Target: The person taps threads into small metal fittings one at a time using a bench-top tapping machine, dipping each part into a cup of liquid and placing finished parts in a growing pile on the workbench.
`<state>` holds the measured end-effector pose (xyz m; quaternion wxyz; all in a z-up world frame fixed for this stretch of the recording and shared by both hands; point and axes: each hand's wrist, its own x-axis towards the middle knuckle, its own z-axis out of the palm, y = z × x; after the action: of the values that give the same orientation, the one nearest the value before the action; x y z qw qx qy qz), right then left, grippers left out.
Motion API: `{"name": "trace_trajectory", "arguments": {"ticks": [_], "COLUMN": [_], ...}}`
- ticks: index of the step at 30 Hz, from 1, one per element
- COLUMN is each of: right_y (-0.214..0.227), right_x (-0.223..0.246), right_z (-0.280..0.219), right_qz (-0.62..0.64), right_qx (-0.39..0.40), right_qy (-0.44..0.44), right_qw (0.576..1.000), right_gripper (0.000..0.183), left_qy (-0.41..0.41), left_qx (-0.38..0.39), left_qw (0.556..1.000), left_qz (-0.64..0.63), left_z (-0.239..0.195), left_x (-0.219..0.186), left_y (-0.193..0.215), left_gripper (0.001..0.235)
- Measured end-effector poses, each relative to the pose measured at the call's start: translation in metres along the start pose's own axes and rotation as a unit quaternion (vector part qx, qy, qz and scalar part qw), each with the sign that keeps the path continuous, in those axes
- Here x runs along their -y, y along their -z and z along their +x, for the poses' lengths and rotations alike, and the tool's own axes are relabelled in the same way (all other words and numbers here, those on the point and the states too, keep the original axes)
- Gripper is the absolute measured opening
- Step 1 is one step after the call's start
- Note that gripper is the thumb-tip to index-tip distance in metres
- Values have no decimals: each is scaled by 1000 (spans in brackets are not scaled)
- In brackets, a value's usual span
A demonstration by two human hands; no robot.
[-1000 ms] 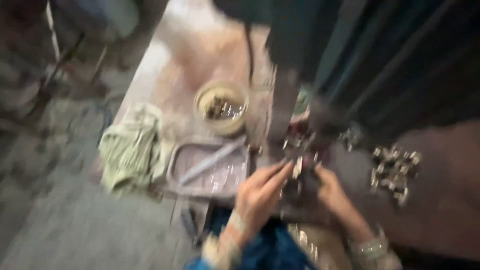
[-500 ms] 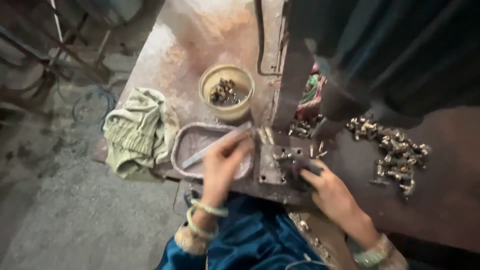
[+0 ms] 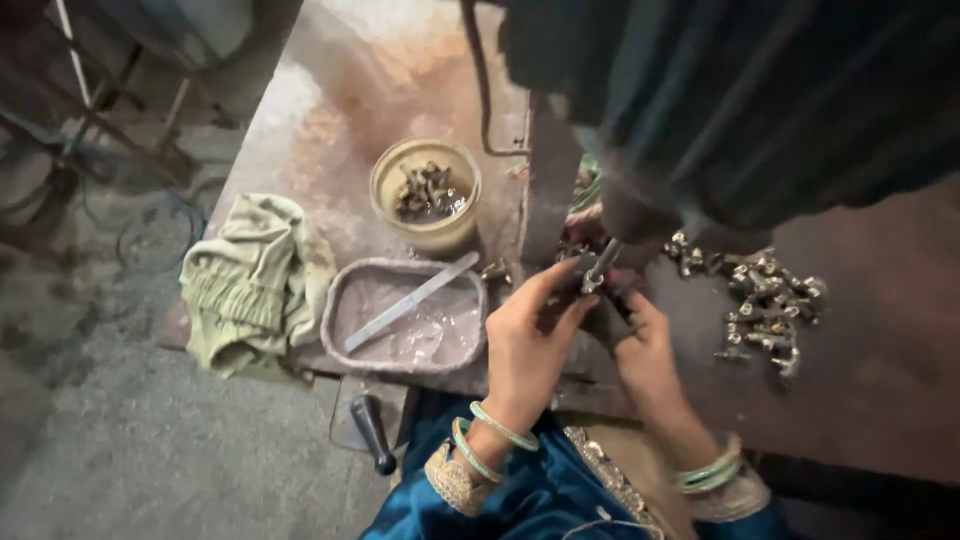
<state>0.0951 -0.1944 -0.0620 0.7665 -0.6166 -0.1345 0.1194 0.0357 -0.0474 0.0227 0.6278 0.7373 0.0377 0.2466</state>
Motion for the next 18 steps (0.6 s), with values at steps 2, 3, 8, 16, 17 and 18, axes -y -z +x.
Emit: {"name": "trace_trajectory", "arguments": {"ticks": [2,3,8,16,17,18], "right_y": [0,-1,37,72,50,29], "right_x": [-18,-28,-25,-112,-91,-69], "right_z": [-1,-1,14,14,2,-9], "right_qz": [-23,-46,-119,-240,-238,-237], "right_qx": [-45,-87,-55,-67,-77,-86], "right_qy": [41,76,148,80,75,69], "right_qw": [998,992,980,965,965,965], "right_gripper": [45,42,53,52,57,61], "left_qy": [31,65,49,-281,-284,-286], "left_qx": [-5,-13,-38,167,206,243], "left_qw": [999,996,997,900,895,889], "left_qz": [-31,-59,-35,288,275,261], "left_z": [5,8,-8,-58,-56,-54], "left_x": [-6,-8,18,107,102,97], "left_y": [-2,-2,9,-105,-115,-126], "left_gripper": [38,40,39,35,32,29]}}
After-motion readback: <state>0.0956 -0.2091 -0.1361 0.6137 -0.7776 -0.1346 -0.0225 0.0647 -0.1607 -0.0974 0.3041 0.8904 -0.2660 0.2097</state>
